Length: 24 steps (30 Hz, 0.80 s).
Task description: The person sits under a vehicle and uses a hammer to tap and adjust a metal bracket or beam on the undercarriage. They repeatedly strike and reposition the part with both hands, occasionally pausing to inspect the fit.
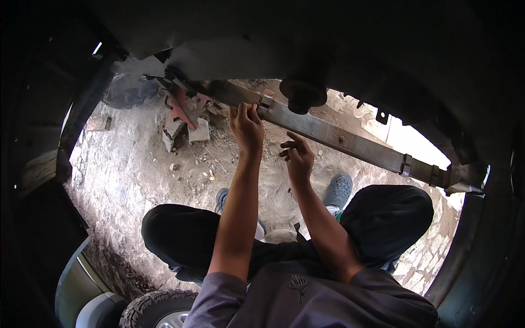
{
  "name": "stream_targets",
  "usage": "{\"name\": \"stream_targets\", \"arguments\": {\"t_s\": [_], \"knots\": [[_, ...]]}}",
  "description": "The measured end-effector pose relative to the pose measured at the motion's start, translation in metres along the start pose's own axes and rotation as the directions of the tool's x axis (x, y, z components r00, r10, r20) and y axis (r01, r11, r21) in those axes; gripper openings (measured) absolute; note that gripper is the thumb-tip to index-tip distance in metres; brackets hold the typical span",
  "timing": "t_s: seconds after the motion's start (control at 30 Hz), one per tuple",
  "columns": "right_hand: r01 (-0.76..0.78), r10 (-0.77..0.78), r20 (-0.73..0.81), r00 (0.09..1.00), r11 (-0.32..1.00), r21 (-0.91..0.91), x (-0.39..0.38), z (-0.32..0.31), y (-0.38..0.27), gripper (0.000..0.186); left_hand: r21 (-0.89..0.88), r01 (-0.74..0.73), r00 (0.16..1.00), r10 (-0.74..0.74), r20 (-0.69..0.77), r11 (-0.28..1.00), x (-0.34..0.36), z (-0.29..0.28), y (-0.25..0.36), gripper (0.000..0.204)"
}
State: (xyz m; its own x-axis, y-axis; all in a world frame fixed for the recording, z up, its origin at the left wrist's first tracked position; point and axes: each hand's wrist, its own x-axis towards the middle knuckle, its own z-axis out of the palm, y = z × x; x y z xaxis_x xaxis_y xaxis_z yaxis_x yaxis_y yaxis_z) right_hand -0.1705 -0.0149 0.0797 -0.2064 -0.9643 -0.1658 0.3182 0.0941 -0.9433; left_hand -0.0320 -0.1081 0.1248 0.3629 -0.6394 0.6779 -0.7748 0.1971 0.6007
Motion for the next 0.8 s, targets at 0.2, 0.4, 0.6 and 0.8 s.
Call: {"name": "stream_targets", "arguments": {"t_s": [0.2,0.4,0.6,0.8], "knots": [[-0.008,0.007,-0.016,1.0,0.999,-0.032,0.004,-0.005,-0.002,0.054,-0.003,0.064,0.997,-0.064,0.04,0.998,-0.014,-0.002,-0.005,0.018],[-0.023,0.023,-0.013,1.0,1.0,0.01,0.002,-0.001,0.004,0.054,0.019,0.093,0.995,-0.093,0.028,0.995,-0.001,0.009,0.003,0.018],[-0.011,0.01,-0.019,1.0,0.999,-0.038,0.003,0.001,0.0,0.052,0.028,0.162,0.987,-0.162,-0.002,0.986,-0.016,0.002,0.002,0.018],[-0.033,0.032,-0.029,0.999,0.998,-0.05,0.002,-0.002,0.006,0.052,-0.001,0.108,0.993,-0.108,-0.036,0.994,-0.002,0.009,-0.002,0.016]]}}
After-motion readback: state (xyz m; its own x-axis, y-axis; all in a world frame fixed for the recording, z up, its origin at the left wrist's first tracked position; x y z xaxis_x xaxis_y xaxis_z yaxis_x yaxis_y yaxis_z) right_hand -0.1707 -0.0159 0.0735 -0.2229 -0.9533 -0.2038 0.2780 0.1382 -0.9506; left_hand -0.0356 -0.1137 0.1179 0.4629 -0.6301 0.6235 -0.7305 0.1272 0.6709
